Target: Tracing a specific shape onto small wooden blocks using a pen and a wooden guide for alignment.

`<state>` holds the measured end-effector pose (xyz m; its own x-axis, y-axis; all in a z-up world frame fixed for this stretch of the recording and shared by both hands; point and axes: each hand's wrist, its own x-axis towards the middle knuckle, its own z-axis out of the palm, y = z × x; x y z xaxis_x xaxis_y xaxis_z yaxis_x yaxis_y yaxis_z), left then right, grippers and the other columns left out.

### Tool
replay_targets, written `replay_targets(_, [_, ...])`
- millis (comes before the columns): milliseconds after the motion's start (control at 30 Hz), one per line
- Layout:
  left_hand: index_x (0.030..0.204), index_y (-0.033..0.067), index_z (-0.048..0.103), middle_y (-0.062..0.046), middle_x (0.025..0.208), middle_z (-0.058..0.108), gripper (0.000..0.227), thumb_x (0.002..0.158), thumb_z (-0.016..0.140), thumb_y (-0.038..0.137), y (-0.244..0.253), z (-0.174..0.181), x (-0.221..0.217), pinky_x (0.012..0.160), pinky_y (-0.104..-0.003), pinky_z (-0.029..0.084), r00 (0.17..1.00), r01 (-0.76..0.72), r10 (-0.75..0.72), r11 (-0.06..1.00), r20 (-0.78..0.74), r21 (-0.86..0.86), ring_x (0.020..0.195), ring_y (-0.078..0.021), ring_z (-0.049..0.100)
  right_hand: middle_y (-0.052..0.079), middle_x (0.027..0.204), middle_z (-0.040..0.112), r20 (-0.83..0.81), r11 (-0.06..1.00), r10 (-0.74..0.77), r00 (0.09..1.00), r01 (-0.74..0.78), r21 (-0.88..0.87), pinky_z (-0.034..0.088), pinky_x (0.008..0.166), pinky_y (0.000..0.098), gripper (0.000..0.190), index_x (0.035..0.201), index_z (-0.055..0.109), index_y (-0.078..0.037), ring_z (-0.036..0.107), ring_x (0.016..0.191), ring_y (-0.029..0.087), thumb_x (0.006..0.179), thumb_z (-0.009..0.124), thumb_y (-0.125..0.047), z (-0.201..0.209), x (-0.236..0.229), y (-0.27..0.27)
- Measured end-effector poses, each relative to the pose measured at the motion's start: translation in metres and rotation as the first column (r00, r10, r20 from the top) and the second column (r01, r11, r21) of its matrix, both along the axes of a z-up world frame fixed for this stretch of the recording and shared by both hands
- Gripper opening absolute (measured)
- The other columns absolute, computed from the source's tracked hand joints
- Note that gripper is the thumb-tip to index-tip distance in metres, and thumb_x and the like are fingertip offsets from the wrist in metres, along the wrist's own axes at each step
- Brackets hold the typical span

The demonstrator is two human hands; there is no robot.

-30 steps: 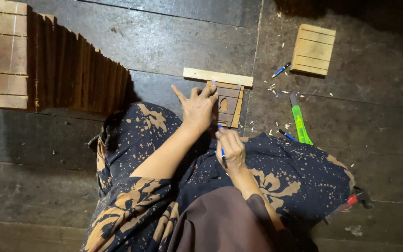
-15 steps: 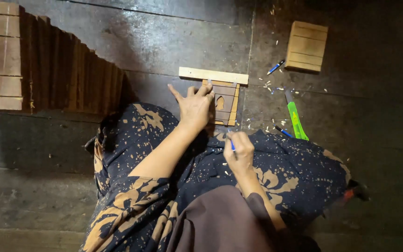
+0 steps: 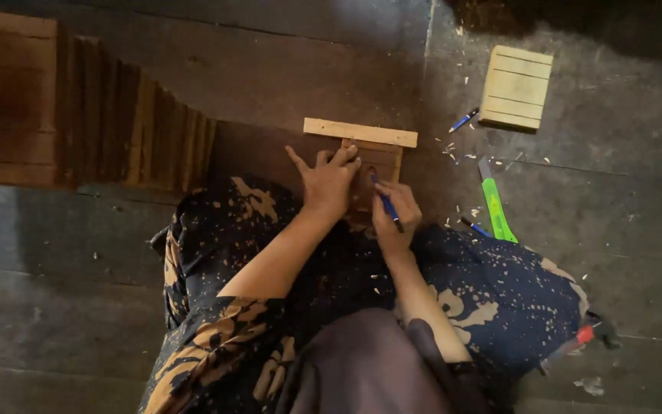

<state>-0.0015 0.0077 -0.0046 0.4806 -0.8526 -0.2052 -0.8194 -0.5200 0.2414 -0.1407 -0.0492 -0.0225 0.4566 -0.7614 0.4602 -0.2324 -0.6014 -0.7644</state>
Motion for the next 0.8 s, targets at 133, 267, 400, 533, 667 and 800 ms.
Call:
replay_targets(133, [0.119, 0.0269, 0.072, 0.008, 0.130, 0.061, 0.046, 0.075, 0.086, 0.030, -0.001, -0.016, 0.000, 0.100, -0.092, 0.013, 1.000, -0.003, 0.003, 0.998, -0.001, -0.059, 0.124, -0.0285, 0.052, 0.013, 0.096, 0.074, -0.004, 1.000, 0.001, 1.000, -0.001, 0.003, 0.058, 0.079, 0.0401, 0.011, 0.095, 0.078, -0.003, 0.074, 0.091, 0.036, 0.088, 0.074, 0.005, -0.006, 0.001, -0.003])
replay_targets(267, [0.125, 0.0311, 0.069, 0.012, 0.128, 0.059, 0.048, 0.079, 0.082, 0.021, -0.003, -0.012, 0.001, 0.100, -0.092, 0.012, 1.000, -0.006, 0.006, 1.000, 0.004, -0.013, 0.120, -0.0248, 0.053, 0.008, 0.095, 0.074, -0.004, 1.000, -0.001, 1.000, 0.001, -0.017, 0.059, 0.080, 0.0362, 0.013, 0.092, 0.079, -0.007, 0.075, 0.090, 0.032, 0.088, 0.074, 0.004, -0.022, 0.004, -0.004])
replay_targets(400, [0.124, 0.0304, 0.070, 0.013, 0.131, 0.058, 0.053, 0.076, 0.081, 0.012, -0.004, -0.009, 0.001, 0.099, -0.093, 0.011, 1.000, -0.013, 0.014, 1.000, -0.027, 0.005, 0.121, -0.0251, 0.053, 0.011, 0.090, 0.075, 0.030, 0.998, 0.018, 0.999, -0.020, 0.062, 0.059, 0.076, 0.0372, 0.013, 0.089, 0.079, -0.008, 0.075, 0.087, 0.034, 0.086, 0.077, 0.005, -0.063, -0.002, -0.011])
replay_targets(533, [0.122, 0.0303, 0.070, 0.013, 0.133, 0.058, 0.056, 0.071, 0.083, 0.014, -0.006, -0.009, 0.001, 0.098, -0.094, 0.009, 1.000, 0.004, -0.004, 1.000, -0.023, 0.014, 0.123, -0.0254, 0.052, 0.010, 0.088, 0.076, 0.020, 0.990, 0.075, 0.997, -0.077, 0.121, 0.060, 0.075, 0.0400, 0.015, 0.086, 0.078, -0.007, 0.075, 0.086, 0.035, 0.081, 0.077, 0.007, -0.029, -0.004, -0.011])
replay_targets(667, [0.127, 0.0312, 0.069, 0.012, 0.136, 0.059, 0.060, 0.070, 0.086, 0.020, -0.005, -0.010, 0.002, 0.099, -0.093, 0.008, 0.999, -0.011, 0.012, 0.999, -0.036, 0.042, 0.124, -0.0253, 0.053, 0.012, 0.085, 0.077, 0.046, 0.966, 0.087, 0.995, -0.096, 0.240, 0.060, 0.074, 0.0395, 0.014, 0.083, 0.078, -0.007, 0.076, 0.086, 0.035, 0.082, 0.079, 0.007, 0.004, -0.002, -0.014])
replay_targets(800, [0.130, 0.0321, 0.066, 0.012, 0.139, 0.057, 0.059, 0.074, 0.087, 0.027, -0.005, -0.020, 0.003, 0.100, -0.093, 0.007, 0.996, -0.017, 0.023, 0.998, -0.082, 0.067, 0.127, -0.0260, 0.053, 0.015, 0.088, 0.076, 0.036, 0.974, 0.033, 0.999, -0.041, 0.223, 0.058, 0.075, 0.0398, 0.011, 0.087, 0.076, -0.004, 0.076, 0.087, 0.035, 0.087, 0.075, 0.007, 0.007, 0.000, -0.018])
